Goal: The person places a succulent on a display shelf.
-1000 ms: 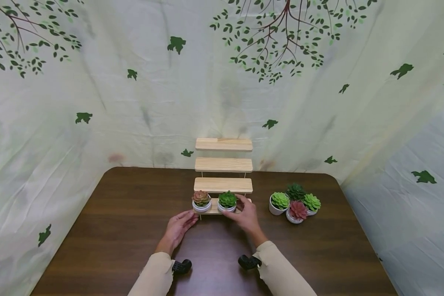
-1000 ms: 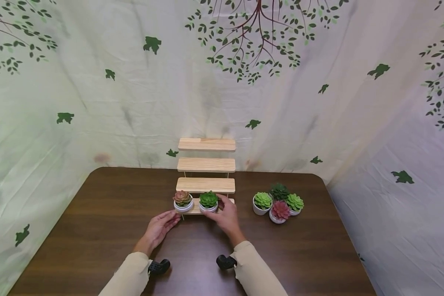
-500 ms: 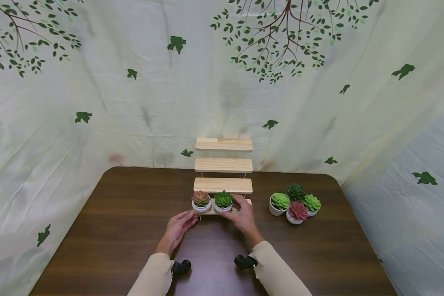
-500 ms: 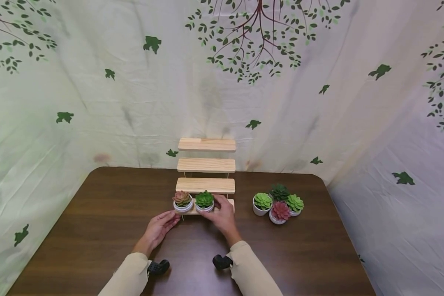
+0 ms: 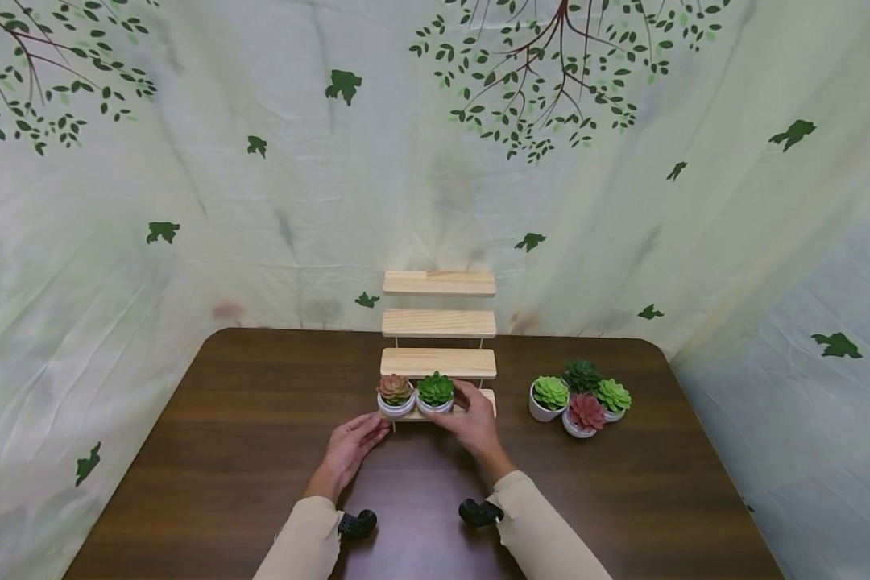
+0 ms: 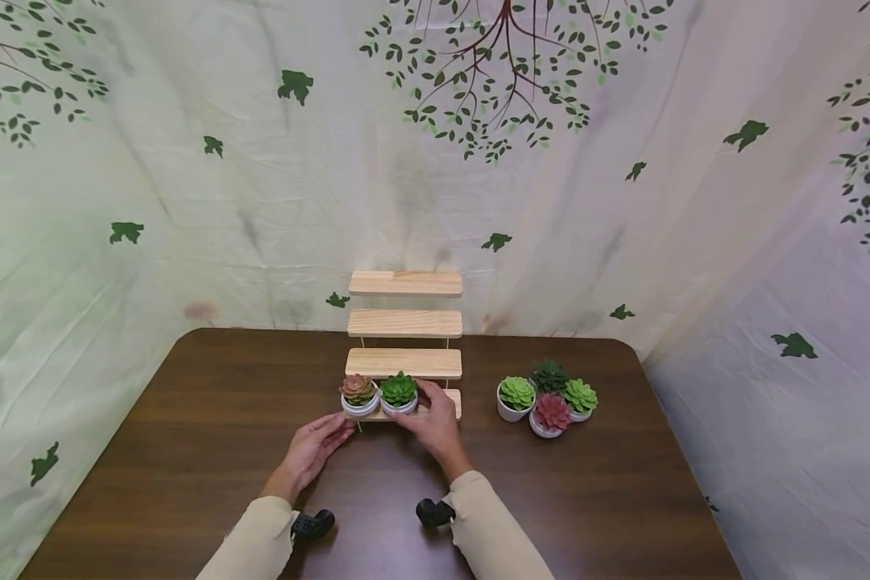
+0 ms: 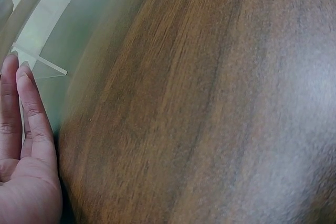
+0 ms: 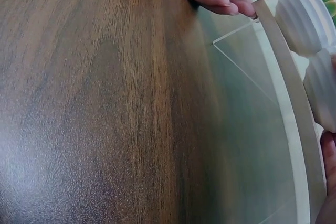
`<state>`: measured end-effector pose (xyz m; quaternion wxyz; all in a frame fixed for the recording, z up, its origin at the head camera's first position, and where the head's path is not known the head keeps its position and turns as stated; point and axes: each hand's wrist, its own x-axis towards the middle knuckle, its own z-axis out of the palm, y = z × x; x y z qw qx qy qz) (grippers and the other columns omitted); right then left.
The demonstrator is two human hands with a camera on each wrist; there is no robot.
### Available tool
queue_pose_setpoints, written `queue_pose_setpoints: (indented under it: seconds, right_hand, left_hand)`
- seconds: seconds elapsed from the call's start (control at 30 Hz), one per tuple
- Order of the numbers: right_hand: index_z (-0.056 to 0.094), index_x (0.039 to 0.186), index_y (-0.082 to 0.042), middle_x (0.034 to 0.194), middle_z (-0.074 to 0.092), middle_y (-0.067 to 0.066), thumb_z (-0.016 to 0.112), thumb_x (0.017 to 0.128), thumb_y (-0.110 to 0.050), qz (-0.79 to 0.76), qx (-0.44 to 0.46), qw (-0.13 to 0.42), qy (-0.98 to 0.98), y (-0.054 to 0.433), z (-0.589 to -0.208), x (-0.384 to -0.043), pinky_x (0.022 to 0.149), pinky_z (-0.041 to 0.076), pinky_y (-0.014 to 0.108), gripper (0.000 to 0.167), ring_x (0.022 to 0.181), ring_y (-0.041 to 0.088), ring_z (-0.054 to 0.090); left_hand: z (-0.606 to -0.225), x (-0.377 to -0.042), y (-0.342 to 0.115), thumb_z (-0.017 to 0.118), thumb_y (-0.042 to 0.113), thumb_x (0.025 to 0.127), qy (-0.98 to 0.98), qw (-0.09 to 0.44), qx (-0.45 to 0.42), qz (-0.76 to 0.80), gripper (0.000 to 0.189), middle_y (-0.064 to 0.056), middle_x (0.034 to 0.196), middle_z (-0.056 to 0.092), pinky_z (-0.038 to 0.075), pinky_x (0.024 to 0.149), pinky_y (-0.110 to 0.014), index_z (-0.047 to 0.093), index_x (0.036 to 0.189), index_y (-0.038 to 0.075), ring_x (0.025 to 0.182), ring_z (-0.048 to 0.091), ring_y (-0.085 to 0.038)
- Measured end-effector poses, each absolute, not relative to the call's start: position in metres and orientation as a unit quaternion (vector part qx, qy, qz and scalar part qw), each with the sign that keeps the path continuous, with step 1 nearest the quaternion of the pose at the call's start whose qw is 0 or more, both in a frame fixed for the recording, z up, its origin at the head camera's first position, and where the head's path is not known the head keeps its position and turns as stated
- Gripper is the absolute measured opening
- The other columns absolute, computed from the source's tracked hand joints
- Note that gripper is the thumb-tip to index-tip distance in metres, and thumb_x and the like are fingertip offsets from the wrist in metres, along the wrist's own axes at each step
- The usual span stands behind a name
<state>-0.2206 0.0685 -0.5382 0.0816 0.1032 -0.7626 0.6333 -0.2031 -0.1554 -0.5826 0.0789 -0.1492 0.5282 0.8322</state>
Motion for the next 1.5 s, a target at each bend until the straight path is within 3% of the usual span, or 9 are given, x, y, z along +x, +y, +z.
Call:
queue_pose_setpoints:
  seconds: [0.13,0.37,0.87,1.07,1.23,1.5]
  right_hand:
    - [0.055,0.119,0.015,0.117,0.058,0.031,0.081,0.066,0.010,0.638,0.116,0.078,-0.757,0.071,-0.520,-0.211,0.094,0.047,0.053,0.059,0.106,0.046,0.059]
    - [0.052,0.124,0.014,0.122,0.055,0.034,0.081,0.070,0.008,0.649,0.092,0.069,-0.752,0.088,-0.515,-0.204,0.097,0.045,0.055,0.061,0.111,0.050,0.054]
    - [0.054,0.124,0.011,0.119,0.057,0.031,0.078,0.074,0.008,0.672,0.017,0.122,-0.730,0.136,-0.524,-0.199,0.095,0.043,0.060,0.056,0.110,0.050,0.053]
    - [0.056,0.125,0.004,0.119,0.061,0.020,0.080,0.074,0.003,0.675,-0.029,0.152,-0.721,0.160,-0.543,-0.204,0.096,0.046,0.051,0.056,0.111,0.040,0.056]
    - [0.055,0.126,0.006,0.121,0.058,0.026,0.080,0.075,0.003,0.685,-0.040,0.173,-0.706,0.179,-0.543,-0.201,0.095,0.049,0.043,0.057,0.110,0.040,0.055]
    - [0.054,0.123,0.013,0.115,0.058,0.030,0.076,0.073,0.015,0.687,-0.072,0.224,-0.688,0.215,-0.536,-0.185,0.085,0.052,0.023,0.055,0.099,0.027,0.060]
  left_hand:
    - [-0.582,-0.204,-0.154,0.058,0.002,0.095,0.527,0.083,-0.148,0.833,0.012,-0.005,0.083,0.071,0.057,0.079,-0.026,0.069,0.099,0.000,0.081,0.069,-0.014]
    - [-0.583,-0.204,-0.155,0.059,0.003,0.094,0.528,0.084,-0.144,0.833,0.011,-0.005,0.083,0.071,0.057,0.080,-0.027,0.069,0.099,0.000,0.082,0.069,-0.015]
    - [-0.583,-0.203,-0.160,0.058,0.002,0.095,0.524,0.075,-0.157,0.834,0.013,-0.005,0.083,0.071,0.057,0.079,-0.027,0.071,0.095,0.004,0.081,0.069,-0.015]
    - [-0.583,-0.203,-0.160,0.060,0.004,0.095,0.522,0.080,-0.157,0.834,0.012,-0.005,0.083,0.071,0.057,0.079,-0.026,0.072,0.094,0.005,0.081,0.069,-0.015]
    - [-0.585,-0.204,-0.158,0.059,0.004,0.095,0.525,0.077,-0.158,0.833,0.012,-0.004,0.083,0.071,0.057,0.078,-0.026,0.071,0.094,0.006,0.081,0.069,-0.015]
    - [-0.586,-0.207,-0.153,0.059,0.004,0.095,0.526,0.079,-0.155,0.832,0.012,-0.005,0.083,0.071,0.057,0.078,-0.026,0.071,0.095,0.004,0.081,0.069,-0.016]
